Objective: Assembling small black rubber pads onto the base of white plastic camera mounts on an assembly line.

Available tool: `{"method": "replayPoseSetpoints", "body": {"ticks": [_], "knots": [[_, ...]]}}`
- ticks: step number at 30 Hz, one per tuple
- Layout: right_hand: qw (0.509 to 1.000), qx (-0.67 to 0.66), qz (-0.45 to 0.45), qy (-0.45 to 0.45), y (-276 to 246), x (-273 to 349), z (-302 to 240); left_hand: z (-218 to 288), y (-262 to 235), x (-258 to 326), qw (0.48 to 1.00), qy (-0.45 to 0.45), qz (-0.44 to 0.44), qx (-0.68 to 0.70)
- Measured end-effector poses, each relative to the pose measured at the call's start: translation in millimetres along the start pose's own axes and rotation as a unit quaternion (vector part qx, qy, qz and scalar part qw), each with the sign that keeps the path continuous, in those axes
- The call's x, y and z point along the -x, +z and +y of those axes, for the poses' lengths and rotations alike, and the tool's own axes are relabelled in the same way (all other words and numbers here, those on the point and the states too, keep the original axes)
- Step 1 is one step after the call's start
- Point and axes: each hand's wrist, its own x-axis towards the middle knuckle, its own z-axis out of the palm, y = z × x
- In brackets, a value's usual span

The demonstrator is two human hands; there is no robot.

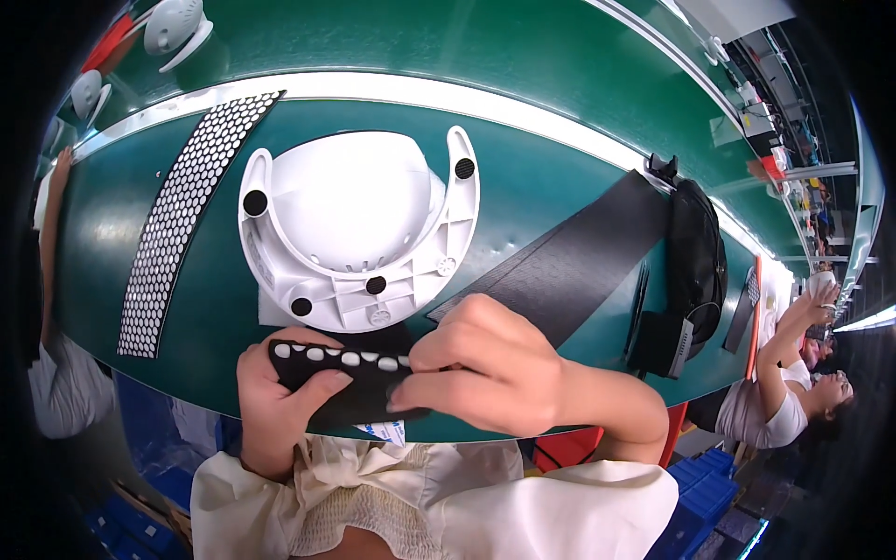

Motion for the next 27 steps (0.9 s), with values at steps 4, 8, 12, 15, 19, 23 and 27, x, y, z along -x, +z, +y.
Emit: {"method": "replayPoseSetpoints", "body": {"ticks": [4, 8, 12, 15, 19, 23, 27], "knots": [[0.982, -0.145, 0.053, 0.112, -15, -9, 8, -8, -2, -7, 0.986, -0.044, -0.156, -0.024], [0.956, -0.201, 0.051, 0.207, 1, -10, 9, -17, 5, -5, 0.986, 0.052, -0.143, -0.069], [0.957, -0.19, 0.022, 0.218, 5, -10, 9, -27, 5, -3, 0.99, 0.069, -0.118, -0.022], [0.966, -0.15, 0.031, 0.21, 7, -9, 11, -26, 5, -3, 0.991, 0.066, -0.112, -0.005], [0.968, -0.144, 0.042, 0.202, 8, -9, 11, -28, 4, -3, 0.989, 0.071, -0.124, 0.022], [0.98, -0.114, 0.013, 0.162, 6, -11, 16, -27, 5, -4, 0.989, 0.071, -0.119, 0.048], [0.977, -0.116, 0.01, 0.178, 5, -14, 14, -21, 5, -3, 0.989, 0.037, -0.093, 0.11]]}}
